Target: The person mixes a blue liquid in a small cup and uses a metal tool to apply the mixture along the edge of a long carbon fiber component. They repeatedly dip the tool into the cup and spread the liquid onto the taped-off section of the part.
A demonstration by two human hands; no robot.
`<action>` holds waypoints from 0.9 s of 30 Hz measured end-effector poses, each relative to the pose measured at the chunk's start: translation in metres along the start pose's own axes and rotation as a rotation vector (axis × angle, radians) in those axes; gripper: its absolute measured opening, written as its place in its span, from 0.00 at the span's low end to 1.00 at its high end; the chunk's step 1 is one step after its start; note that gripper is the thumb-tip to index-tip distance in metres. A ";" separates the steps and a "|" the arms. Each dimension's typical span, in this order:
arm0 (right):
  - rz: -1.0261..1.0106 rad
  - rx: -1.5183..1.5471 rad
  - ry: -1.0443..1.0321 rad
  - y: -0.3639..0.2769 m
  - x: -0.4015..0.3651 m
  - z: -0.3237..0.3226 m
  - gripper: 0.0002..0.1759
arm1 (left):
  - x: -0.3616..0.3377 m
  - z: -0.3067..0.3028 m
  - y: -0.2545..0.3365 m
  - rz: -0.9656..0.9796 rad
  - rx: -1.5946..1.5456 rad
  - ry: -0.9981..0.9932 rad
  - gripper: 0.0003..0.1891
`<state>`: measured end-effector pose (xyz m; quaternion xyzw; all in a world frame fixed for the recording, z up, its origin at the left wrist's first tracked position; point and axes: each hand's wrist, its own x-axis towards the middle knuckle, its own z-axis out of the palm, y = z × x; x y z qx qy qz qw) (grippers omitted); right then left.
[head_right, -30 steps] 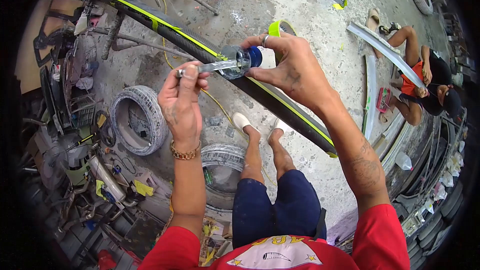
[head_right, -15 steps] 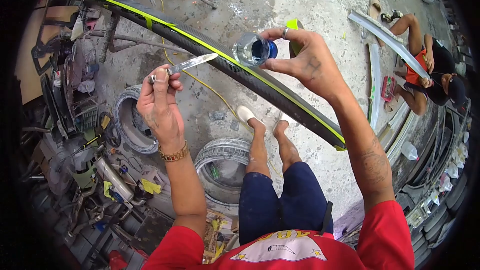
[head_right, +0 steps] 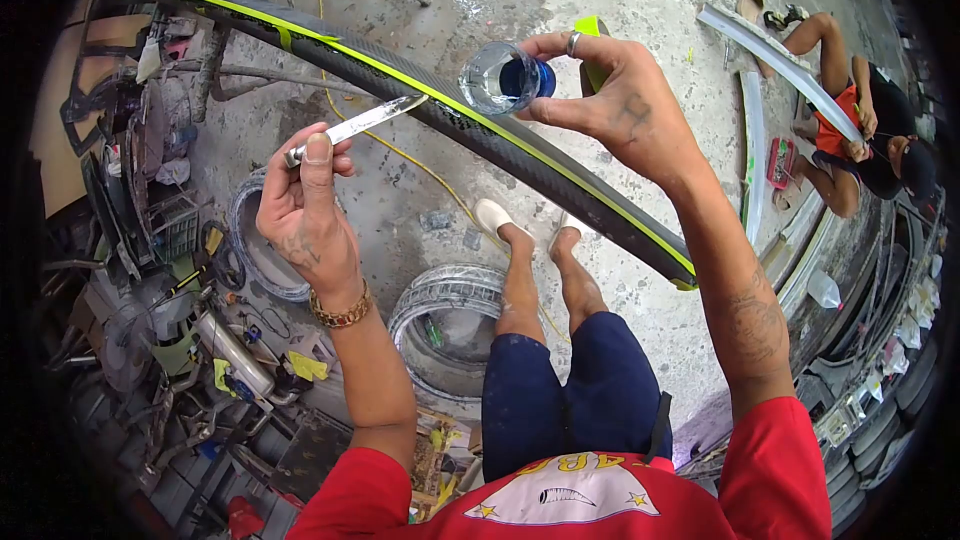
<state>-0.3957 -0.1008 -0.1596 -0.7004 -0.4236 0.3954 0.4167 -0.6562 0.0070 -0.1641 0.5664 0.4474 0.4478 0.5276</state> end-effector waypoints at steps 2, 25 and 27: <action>-0.037 0.008 0.006 0.000 -0.001 -0.001 0.25 | 0.000 0.000 0.000 0.011 0.009 -0.001 0.12; 0.010 -0.041 0.013 0.010 -0.001 -0.003 0.26 | 0.001 0.001 -0.002 0.015 0.035 0.009 0.12; 0.027 -0.037 0.008 0.008 -0.001 -0.004 0.26 | 0.001 0.000 -0.005 0.014 0.027 0.012 0.12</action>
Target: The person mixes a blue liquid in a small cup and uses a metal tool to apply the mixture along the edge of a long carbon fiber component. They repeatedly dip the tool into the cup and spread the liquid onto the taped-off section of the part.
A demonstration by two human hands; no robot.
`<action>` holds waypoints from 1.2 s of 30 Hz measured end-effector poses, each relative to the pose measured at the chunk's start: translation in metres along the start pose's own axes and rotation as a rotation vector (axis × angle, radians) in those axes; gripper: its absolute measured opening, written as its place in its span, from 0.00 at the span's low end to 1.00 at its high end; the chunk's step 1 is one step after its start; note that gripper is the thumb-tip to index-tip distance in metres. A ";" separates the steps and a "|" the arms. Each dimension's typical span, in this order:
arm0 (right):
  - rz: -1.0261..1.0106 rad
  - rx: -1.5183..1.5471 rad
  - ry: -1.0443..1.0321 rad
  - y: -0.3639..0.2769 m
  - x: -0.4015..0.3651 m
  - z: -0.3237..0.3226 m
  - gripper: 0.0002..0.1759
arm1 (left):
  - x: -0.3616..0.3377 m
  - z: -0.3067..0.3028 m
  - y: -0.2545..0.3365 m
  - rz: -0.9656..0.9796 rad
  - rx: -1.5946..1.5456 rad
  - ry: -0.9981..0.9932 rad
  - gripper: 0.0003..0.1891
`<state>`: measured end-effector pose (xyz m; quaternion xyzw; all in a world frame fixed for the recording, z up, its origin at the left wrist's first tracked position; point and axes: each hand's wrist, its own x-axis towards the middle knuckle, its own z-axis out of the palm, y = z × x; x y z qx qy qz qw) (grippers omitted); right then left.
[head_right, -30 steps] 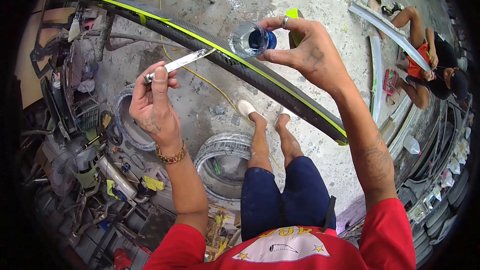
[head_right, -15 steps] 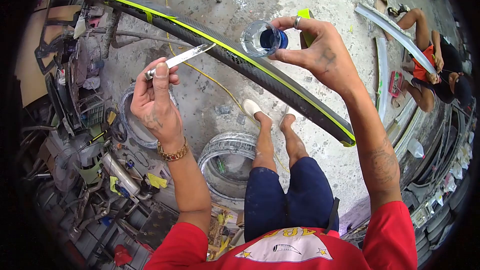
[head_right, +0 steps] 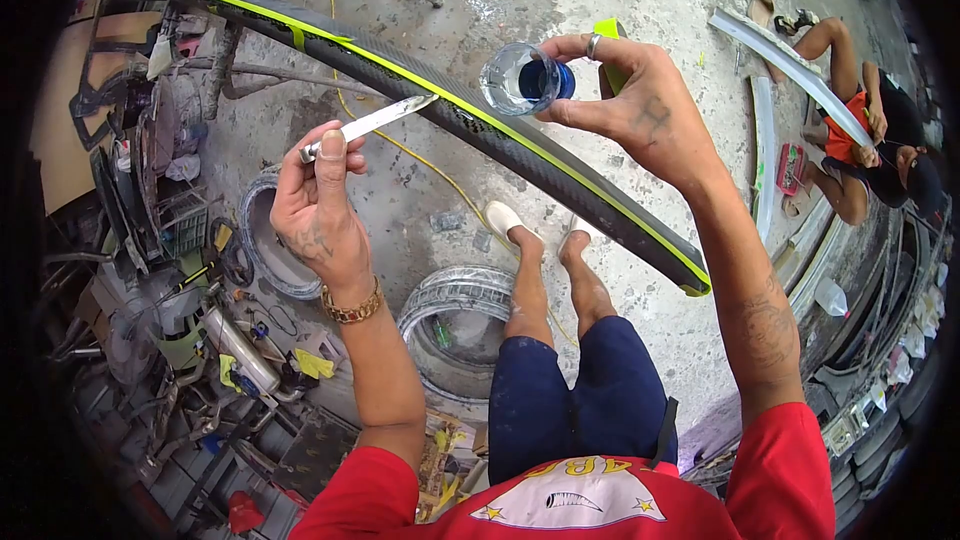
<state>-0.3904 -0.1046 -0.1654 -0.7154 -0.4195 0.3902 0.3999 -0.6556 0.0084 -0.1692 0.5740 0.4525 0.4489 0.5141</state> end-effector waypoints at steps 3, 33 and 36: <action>-0.003 0.013 0.004 -0.003 0.001 0.001 0.25 | 0.002 -0.001 -0.001 -0.003 -0.020 0.019 0.11; -0.026 0.034 -0.002 -0.005 0.013 0.015 0.25 | 0.005 -0.011 -0.012 -0.075 -0.303 0.079 0.15; -0.128 0.097 0.003 -0.011 0.018 0.019 0.23 | 0.003 -0.002 -0.001 -0.072 -0.306 0.047 0.15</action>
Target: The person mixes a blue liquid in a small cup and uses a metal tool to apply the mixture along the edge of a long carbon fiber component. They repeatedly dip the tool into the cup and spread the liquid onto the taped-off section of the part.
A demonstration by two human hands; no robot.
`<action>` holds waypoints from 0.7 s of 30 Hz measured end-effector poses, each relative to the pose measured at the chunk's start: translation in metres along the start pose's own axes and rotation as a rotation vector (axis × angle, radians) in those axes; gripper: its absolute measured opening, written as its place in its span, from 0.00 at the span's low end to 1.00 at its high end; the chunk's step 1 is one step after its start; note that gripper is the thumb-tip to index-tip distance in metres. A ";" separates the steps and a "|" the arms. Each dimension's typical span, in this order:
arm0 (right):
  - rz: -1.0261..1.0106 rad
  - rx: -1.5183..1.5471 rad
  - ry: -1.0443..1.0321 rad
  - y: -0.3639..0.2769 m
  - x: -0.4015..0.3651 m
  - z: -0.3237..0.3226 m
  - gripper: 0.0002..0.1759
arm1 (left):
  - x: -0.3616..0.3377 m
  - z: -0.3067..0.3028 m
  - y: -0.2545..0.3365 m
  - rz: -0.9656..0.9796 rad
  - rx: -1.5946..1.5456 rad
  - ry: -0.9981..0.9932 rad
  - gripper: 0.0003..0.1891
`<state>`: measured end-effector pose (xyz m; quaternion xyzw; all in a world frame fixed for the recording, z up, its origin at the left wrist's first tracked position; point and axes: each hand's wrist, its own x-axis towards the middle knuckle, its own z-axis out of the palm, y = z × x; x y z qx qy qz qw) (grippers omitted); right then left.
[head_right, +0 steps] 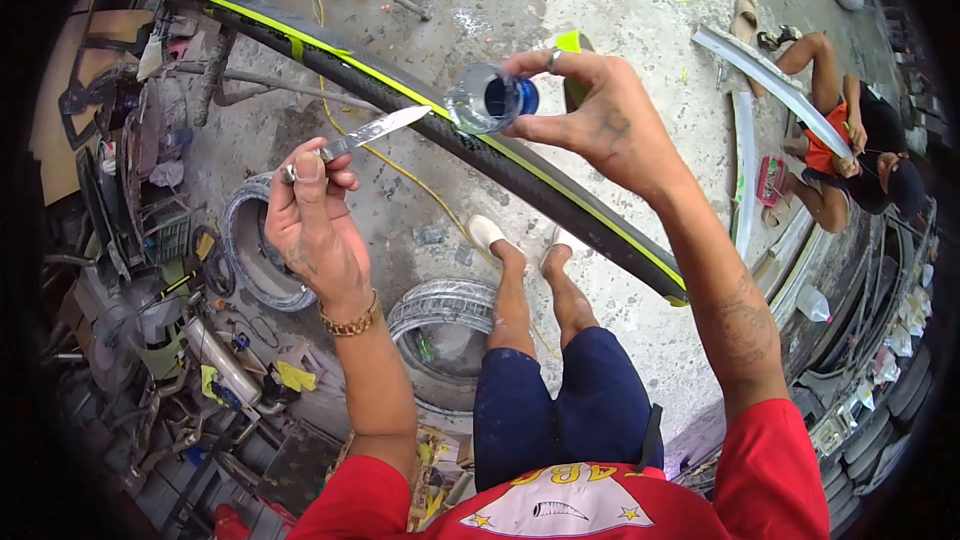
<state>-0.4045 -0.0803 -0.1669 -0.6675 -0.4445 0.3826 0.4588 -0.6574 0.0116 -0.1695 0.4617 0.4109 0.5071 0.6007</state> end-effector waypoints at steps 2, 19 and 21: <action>-0.075 -0.015 0.019 0.004 0.003 0.004 0.22 | -0.004 0.010 0.005 0.015 0.067 -0.056 0.15; 0.034 -0.085 -0.056 -0.006 0.012 0.010 0.27 | 0.016 -0.011 -0.007 -0.072 -0.089 -0.019 0.12; 0.071 -0.088 -0.061 -0.009 0.010 0.006 0.27 | 0.017 -0.013 -0.005 -0.024 -0.028 -0.007 0.12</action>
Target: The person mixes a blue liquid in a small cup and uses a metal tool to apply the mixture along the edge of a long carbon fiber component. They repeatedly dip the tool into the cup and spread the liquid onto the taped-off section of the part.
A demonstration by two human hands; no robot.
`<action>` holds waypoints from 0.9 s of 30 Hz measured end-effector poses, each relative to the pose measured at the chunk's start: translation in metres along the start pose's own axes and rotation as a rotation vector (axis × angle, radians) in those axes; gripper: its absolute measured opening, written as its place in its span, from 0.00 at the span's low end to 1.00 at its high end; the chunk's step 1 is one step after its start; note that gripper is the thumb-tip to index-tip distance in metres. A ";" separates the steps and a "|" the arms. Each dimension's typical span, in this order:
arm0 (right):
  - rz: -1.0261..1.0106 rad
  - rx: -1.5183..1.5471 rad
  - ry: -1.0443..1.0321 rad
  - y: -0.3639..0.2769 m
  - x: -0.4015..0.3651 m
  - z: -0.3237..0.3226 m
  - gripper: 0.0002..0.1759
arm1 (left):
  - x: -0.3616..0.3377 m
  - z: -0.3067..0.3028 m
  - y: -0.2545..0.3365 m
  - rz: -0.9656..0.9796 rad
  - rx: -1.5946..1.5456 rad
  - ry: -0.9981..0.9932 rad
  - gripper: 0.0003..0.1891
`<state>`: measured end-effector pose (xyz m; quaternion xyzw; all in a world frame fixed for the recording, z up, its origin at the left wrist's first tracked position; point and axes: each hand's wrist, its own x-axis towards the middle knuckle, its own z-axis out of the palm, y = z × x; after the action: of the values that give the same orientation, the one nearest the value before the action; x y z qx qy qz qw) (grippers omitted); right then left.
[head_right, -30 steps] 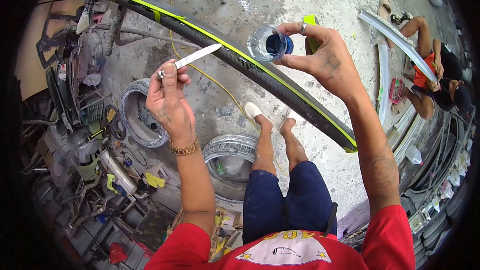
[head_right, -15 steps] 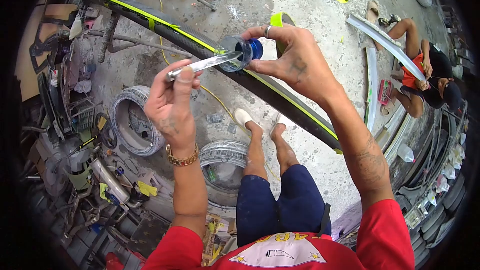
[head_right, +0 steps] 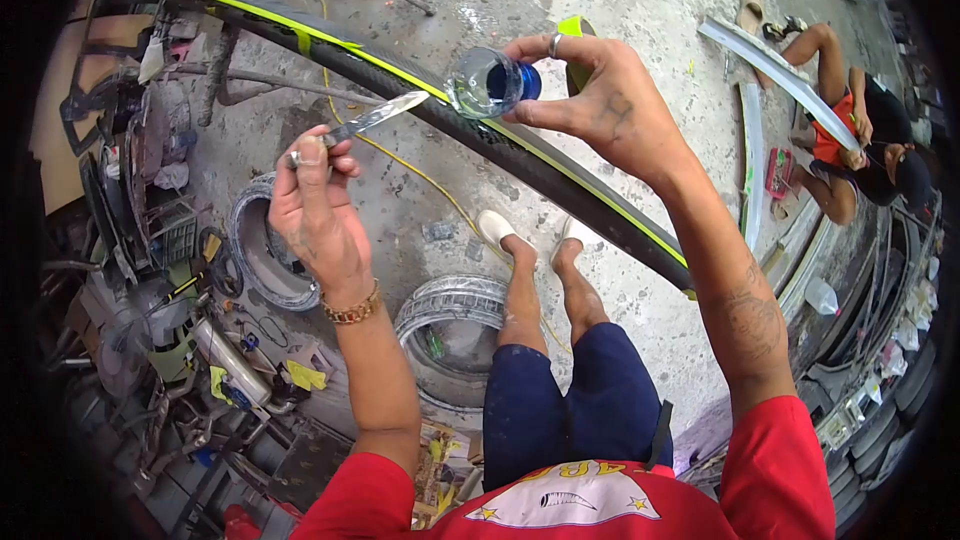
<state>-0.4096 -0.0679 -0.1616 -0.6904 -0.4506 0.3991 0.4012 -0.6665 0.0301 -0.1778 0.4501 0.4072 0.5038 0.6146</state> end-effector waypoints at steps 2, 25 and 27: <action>0.012 0.009 -0.004 0.004 -0.002 -0.001 0.26 | -0.002 -0.003 0.000 0.018 0.050 -0.032 0.13; 0.013 0.123 0.046 0.016 -0.010 -0.003 0.26 | -0.007 0.007 0.011 0.143 0.350 -0.049 0.14; -0.098 0.130 0.084 0.022 -0.009 -0.001 0.26 | -0.006 0.007 0.012 0.141 0.348 -0.046 0.14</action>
<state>-0.4045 -0.0823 -0.1799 -0.6563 -0.4398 0.3782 0.4825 -0.6640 0.0243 -0.1642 0.5886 0.4413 0.4571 0.4999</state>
